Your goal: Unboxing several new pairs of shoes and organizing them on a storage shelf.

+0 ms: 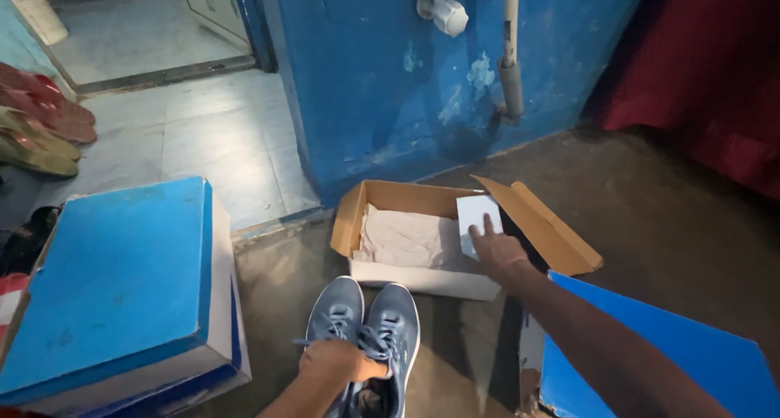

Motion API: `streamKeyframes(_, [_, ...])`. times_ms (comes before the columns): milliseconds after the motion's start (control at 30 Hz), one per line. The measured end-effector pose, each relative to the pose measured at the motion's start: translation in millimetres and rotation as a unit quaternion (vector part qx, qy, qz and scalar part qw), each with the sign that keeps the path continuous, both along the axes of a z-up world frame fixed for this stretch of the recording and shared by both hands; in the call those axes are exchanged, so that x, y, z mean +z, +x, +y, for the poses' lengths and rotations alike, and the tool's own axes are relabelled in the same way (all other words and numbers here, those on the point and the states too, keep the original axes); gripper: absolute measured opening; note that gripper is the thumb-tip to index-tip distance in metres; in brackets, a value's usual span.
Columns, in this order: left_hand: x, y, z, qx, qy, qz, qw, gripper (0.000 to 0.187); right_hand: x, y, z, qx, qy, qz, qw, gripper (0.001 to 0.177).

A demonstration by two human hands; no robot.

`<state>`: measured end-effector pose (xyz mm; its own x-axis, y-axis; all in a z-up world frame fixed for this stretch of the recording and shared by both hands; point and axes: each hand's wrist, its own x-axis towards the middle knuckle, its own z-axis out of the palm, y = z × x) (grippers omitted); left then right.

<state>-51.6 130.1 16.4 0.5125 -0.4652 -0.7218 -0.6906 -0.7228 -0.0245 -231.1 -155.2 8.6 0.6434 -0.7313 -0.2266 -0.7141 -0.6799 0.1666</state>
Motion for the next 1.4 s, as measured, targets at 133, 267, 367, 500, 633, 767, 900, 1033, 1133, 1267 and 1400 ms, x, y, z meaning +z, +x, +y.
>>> streamKeyframes(133, [-48,22,-7,-0.019,0.065,0.035,0.997,0.131,33,-16,18,-0.028,-0.02,-0.016,0.999,0.06])
streamKeyframes(267, [-51,15,0,-0.05,0.082,0.018,0.995,0.117,44,-37,16,-0.185,0.094,-0.187,0.96,0.064])
streamKeyframes(367, [-53,8,7,-0.028,0.013,-0.018,0.999,0.095,7,-55,-21,-0.196,0.056,-0.358,0.911,0.062])
streamKeyframes(500, [-94,17,7,0.01,-0.076,-0.046,0.996,0.06,-55,-78,-87,-0.146,-0.037,-0.386,0.91,0.076])
streamKeyframes(633, [-71,14,8,0.045,-0.099,-0.053,0.993,0.048,-51,-88,-87,-0.196,0.049,-0.147,0.968,0.056])
streamKeyframes(767, [-68,37,-5,0.035,-0.127,-0.074,0.989,0.048,16,-79,-28,-0.345,0.137,-0.309,0.876,0.051])
streamKeyframes(900, [-12,64,-18,-0.033,-0.151,-0.098,0.983,0.055,-3,-88,-39,-0.301,0.139,-0.26,0.907,0.052])
streamKeyframes(1033, [88,99,-34,-0.043,-0.072,-0.108,0.991,0.058,22,-82,-20,-0.283,0.095,-0.245,0.922,0.055])
streamKeyframes(1133, [80,165,-65,-0.111,-0.077,-0.091,0.987,0.057,31,-81,-10,-0.328,0.09,-0.178,0.923,0.061])
streamKeyframes(1267, [81,250,-114,-0.149,-0.109,-0.095,0.978,0.057,20,-81,-19,-0.215,-0.05,-0.125,0.967,0.052])
streamKeyframes(1400, [156,196,-99,-0.042,-0.246,-0.136,0.959,0.055,15,-73,-25,-0.131,-0.069,-0.218,0.965,0.046])
